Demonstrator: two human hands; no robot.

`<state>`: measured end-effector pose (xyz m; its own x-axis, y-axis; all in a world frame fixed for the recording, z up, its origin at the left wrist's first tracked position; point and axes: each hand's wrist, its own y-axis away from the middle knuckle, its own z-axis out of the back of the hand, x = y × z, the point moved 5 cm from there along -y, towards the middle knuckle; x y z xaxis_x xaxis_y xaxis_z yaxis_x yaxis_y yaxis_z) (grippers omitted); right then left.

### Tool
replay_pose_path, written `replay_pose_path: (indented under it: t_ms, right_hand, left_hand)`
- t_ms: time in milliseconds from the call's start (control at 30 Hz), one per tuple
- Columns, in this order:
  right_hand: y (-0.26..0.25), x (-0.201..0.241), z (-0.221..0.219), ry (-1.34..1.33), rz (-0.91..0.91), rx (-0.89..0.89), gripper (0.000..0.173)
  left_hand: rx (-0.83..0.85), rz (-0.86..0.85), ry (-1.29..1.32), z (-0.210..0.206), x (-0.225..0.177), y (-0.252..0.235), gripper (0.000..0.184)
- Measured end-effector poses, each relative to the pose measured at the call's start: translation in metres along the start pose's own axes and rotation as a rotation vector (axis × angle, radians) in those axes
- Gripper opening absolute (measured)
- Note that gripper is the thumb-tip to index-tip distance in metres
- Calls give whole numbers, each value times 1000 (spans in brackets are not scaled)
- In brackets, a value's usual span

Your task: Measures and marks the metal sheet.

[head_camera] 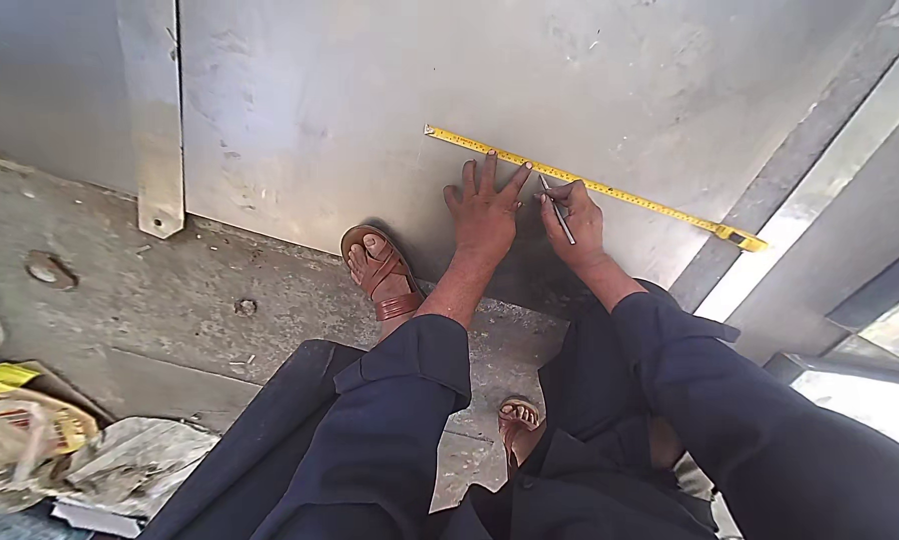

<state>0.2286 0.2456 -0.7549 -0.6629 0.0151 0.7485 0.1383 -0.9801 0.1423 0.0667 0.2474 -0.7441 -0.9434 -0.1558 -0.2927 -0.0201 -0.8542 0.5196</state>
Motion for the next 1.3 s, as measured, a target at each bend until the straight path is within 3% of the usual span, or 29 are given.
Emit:
replay_pose_path:
  t_ms: [700,767,867,900,1033,1300]
  right_hand:
    - [-5,7,6,-2,-70,-58,18]
    - [-10,12,9,-3,-115,36,18]
    - [-11,18,9,-149,-352,411,18]
    - [-5,19,9,-157,-363,395,16]
    - [-6,18,19,-163,-234,30,10]
    - [-7,3,8,-176,-159,-34,9]
  left_hand:
    - [43,4,-48,1,-1,-1,50]
    - [46,7,-46,2,0,-2,50]
    - [34,-5,-38,2,1,-2,48]
    - [38,-13,-41,3,1,-2,48]
    - [41,-1,-41,5,2,-4,49]
    - [48,4,-49,4,0,-1,50]
